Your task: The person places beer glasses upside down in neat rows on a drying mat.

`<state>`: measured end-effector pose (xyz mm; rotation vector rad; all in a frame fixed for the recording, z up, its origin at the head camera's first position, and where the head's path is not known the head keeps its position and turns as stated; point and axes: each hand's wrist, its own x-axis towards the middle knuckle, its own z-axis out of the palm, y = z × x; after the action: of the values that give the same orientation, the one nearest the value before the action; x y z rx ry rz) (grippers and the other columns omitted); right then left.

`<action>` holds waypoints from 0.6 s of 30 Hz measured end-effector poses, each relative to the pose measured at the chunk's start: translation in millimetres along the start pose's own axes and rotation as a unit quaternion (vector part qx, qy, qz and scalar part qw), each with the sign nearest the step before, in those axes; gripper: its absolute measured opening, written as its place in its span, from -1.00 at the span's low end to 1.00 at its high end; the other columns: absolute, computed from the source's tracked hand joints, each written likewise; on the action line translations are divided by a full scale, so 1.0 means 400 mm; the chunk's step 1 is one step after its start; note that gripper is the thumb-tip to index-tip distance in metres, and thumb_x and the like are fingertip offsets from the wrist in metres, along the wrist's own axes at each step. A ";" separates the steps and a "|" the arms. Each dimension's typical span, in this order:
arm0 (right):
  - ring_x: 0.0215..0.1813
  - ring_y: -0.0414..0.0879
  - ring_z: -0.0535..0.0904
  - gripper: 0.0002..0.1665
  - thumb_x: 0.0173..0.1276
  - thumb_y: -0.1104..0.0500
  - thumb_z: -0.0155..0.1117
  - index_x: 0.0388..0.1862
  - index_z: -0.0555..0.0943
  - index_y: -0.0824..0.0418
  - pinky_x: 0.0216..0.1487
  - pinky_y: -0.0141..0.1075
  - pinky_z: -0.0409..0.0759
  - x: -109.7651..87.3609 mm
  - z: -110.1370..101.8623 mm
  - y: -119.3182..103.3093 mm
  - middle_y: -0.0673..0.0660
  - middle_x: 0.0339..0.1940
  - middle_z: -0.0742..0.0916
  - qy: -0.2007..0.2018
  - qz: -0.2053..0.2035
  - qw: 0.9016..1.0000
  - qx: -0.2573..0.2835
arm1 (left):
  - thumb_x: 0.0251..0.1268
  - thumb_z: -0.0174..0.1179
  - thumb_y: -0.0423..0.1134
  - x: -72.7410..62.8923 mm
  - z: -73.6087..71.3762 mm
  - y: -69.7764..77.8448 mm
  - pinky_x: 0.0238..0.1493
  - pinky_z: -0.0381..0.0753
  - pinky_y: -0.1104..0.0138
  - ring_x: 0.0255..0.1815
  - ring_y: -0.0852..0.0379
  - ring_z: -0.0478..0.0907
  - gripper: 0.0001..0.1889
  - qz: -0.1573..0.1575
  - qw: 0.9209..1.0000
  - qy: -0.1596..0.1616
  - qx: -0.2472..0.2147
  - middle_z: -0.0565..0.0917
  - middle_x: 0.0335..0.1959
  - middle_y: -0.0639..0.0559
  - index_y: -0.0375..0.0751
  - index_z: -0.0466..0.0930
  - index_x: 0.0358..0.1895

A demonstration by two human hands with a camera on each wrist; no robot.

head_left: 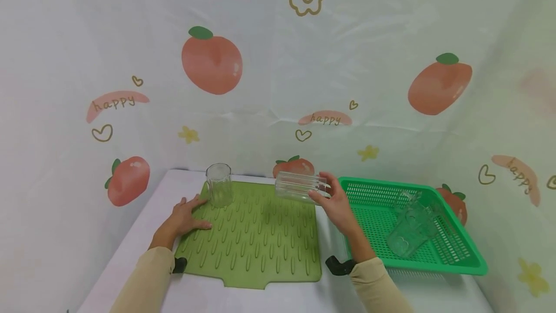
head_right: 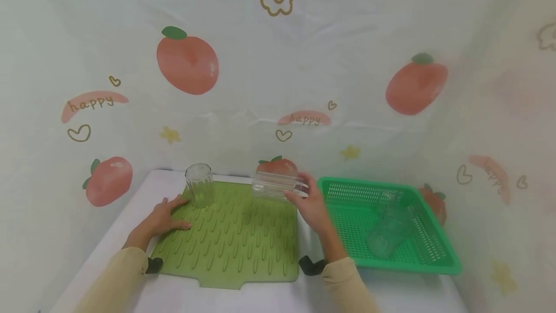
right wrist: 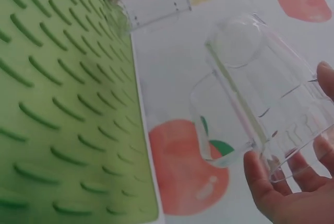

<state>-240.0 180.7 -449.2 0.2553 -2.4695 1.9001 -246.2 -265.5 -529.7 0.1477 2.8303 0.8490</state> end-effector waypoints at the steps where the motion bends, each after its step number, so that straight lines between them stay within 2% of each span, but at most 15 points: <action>1: 0.55 0.22 0.35 -0.23 0.49 0.13 0.31 0.56 0.20 0.02 0.34 -0.06 0.56 0.001 0.009 0.003 0.17 0.55 0.37 0.001 0.001 1.000 0.006 | -0.02 0.56 0.17 0.000 -0.001 0.000 0.38 0.07 -0.54 0.57 -0.65 -0.17 0.06 0.001 1.000 0.001 0.001 0.07 0.63 -0.38 -0.24 0.30 0.53; 6: 0.56 0.22 0.36 -0.24 0.49 0.12 0.31 0.56 0.20 0.04 0.32 -0.04 0.60 0.009 0.050 0.014 0.20 0.55 0.39 0.002 -0.004 1.000 0.030 | 0.00 0.55 0.16 -0.003 0.002 -0.005 0.39 0.07 -0.54 0.57 -0.66 -0.15 0.03 0.008 1.000 0.006 0.005 0.09 0.62 -0.40 -0.24 0.31 0.52; 13: 0.55 0.28 0.35 -0.25 0.49 0.09 0.31 0.56 0.24 0.02 0.32 0.11 0.59 0.012 0.099 0.041 0.22 0.59 0.34 -0.010 -0.012 0.999 0.029 | 0.00 0.55 0.16 -0.004 -0.001 -0.005 0.40 0.11 -0.50 0.55 -0.67 -0.07 -0.01 0.033 0.999 0.024 0.029 0.18 0.58 -0.44 -0.26 0.38 0.48; 18: 0.54 0.28 0.34 -0.26 0.49 0.07 0.31 0.56 0.24 0.02 0.32 0.12 0.57 0.017 0.129 0.062 0.22 0.60 0.32 -0.015 0.000 0.999 0.042 | 0.00 0.54 0.18 0.000 -0.003 -0.003 0.41 0.12 -0.49 0.55 -0.67 -0.06 -0.02 0.029 0.999 0.021 0.032 0.18 0.58 -0.44 -0.25 0.40 0.47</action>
<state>-245.8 136.4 -485.7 0.2860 -2.4102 2.0186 -246.4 -267.2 -529.1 0.2250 2.9064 0.7817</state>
